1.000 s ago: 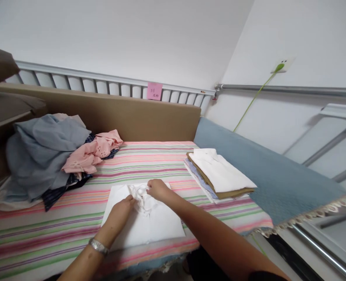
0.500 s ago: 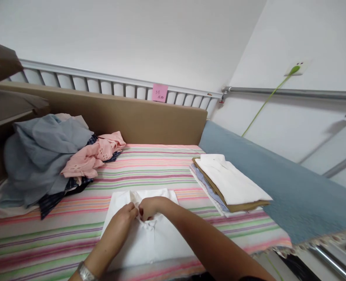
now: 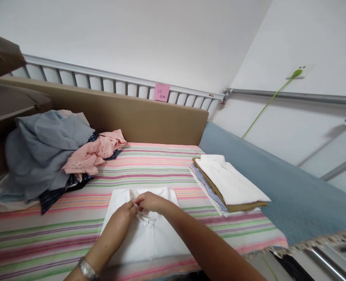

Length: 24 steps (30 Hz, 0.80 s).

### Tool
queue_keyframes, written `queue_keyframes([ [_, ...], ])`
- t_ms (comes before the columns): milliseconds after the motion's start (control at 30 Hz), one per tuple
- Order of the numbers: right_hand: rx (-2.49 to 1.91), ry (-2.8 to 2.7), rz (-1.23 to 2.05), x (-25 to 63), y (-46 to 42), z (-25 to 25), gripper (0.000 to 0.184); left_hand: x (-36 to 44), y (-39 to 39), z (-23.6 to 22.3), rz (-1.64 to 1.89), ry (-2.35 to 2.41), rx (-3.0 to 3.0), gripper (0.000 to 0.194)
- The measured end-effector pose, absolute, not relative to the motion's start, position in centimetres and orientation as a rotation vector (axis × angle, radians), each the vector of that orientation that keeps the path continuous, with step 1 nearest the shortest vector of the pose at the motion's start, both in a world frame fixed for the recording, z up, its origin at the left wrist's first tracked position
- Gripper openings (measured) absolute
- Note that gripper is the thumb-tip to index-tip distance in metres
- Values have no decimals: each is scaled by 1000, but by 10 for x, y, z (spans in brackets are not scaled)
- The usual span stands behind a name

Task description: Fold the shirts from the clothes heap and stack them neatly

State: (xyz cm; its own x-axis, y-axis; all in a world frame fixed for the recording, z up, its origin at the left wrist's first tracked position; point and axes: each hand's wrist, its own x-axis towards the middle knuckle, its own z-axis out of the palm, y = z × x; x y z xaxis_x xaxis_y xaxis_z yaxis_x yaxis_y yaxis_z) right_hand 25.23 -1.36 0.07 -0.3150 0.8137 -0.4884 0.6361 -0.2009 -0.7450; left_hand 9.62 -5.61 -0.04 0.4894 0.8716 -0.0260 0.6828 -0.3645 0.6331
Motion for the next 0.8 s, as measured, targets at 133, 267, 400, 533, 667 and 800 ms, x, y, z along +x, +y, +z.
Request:
queue_keyframes([
  [133, -1871, -2105, 1587, 256, -11, 7, 24, 96, -54, -3, 329, 1301, 2383, 31],
  [267, -1916, -2029, 1386, 263, -10, 27, 22, 96, -55, 0, 232, 1327, 2513, 29],
  [400, -1566, -1649, 1531, 258, -19, 27, 22, 96, -55, -4, 252, 1337, 2523, 34],
  [533, -1384, -1400, 1872, 249, -28, 3, 54, 95, -55, -9, 326, 1321, 2478, 41],
  [667, -1423, -1355, 2034, 248, -27, -8, 62, 95, -56, -8, 352, 1313, 2437, 36],
  [800, -1560, -1443, 2076, 255, -21, 6, 63, 96, -56, -8, 349, 1327, 2428, 33],
])
